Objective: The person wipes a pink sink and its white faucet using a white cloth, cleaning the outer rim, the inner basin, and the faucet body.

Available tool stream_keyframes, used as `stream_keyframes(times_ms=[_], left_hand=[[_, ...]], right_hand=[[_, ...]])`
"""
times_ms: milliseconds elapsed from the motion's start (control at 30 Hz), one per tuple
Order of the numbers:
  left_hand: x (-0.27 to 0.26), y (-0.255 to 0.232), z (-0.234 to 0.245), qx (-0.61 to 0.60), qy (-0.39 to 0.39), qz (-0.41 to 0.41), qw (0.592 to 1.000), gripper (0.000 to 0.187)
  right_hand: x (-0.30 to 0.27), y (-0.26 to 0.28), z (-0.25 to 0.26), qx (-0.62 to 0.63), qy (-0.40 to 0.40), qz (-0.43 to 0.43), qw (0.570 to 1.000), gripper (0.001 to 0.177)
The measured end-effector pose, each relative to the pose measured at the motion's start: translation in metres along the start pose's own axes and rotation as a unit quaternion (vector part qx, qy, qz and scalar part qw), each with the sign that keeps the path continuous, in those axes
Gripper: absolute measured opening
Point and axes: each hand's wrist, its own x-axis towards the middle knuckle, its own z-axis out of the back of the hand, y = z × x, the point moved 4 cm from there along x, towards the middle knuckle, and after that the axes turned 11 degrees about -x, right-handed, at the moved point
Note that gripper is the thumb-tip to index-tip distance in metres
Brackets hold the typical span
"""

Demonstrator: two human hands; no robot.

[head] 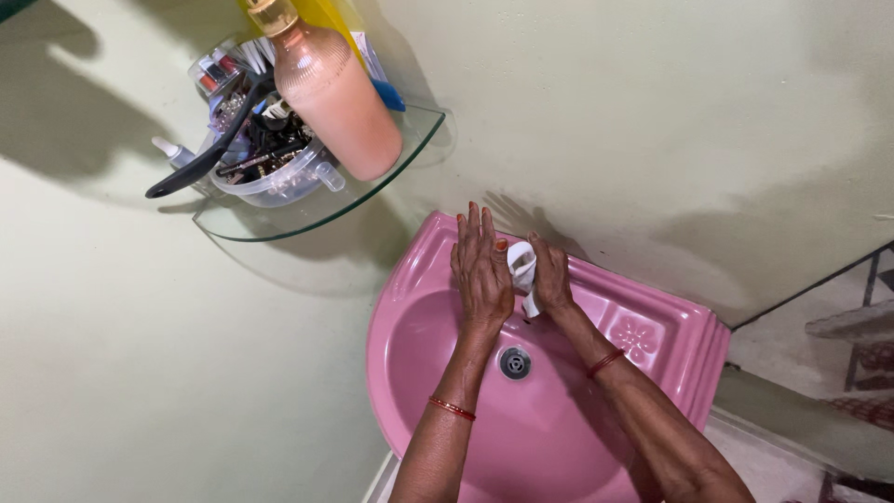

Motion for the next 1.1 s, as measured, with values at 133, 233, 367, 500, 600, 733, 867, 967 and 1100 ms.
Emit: stream_keyframes(times_ms=[133,233,367,500,600,733,867,967,1100], left_hand=[[-0.001,-0.002,0.002,-0.007,-0.001,0.003,1.0,0.073],[0.001,-0.003,0.002,-0.011,0.0,0.006,1.0,0.073],[0.0,-0.002,0.001,-0.014,0.008,0.014,1.0,0.073],[0.001,-0.005,0.003,-0.012,0.005,-0.001,1.0,0.072],[-0.001,-0.005,0.004,-0.008,0.007,0.003,1.0,0.072],[0.001,-0.006,0.004,-0.01,0.008,0.01,1.0,0.071],[0.001,-0.005,0.003,-0.006,0.009,0.011,1.0,0.072],[-0.001,-0.002,0.002,-0.012,0.008,-0.001,1.0,0.071],[0.001,0.002,-0.002,0.002,0.022,0.019,1.0,0.072]], right_hand=[[0.01,0.066,0.01,0.046,-0.014,0.065,0.997,0.044],[0.01,0.098,0.015,-0.056,-0.057,0.185,0.979,0.045],[0.01,0.061,0.002,0.064,-0.043,0.004,0.997,0.052],[0.002,0.01,-0.008,0.082,-0.021,-0.058,0.995,0.056],[-0.014,-0.015,-0.013,0.098,-0.024,-0.073,0.992,0.058],[-0.015,-0.016,-0.013,0.128,-0.033,-0.075,0.988,0.054],[0.008,0.02,0.001,0.05,-0.014,0.011,0.999,0.054],[0.012,0.051,0.003,0.064,-0.028,0.006,0.998,0.05],[0.02,0.067,0.005,0.017,-0.029,0.029,0.999,0.055]])
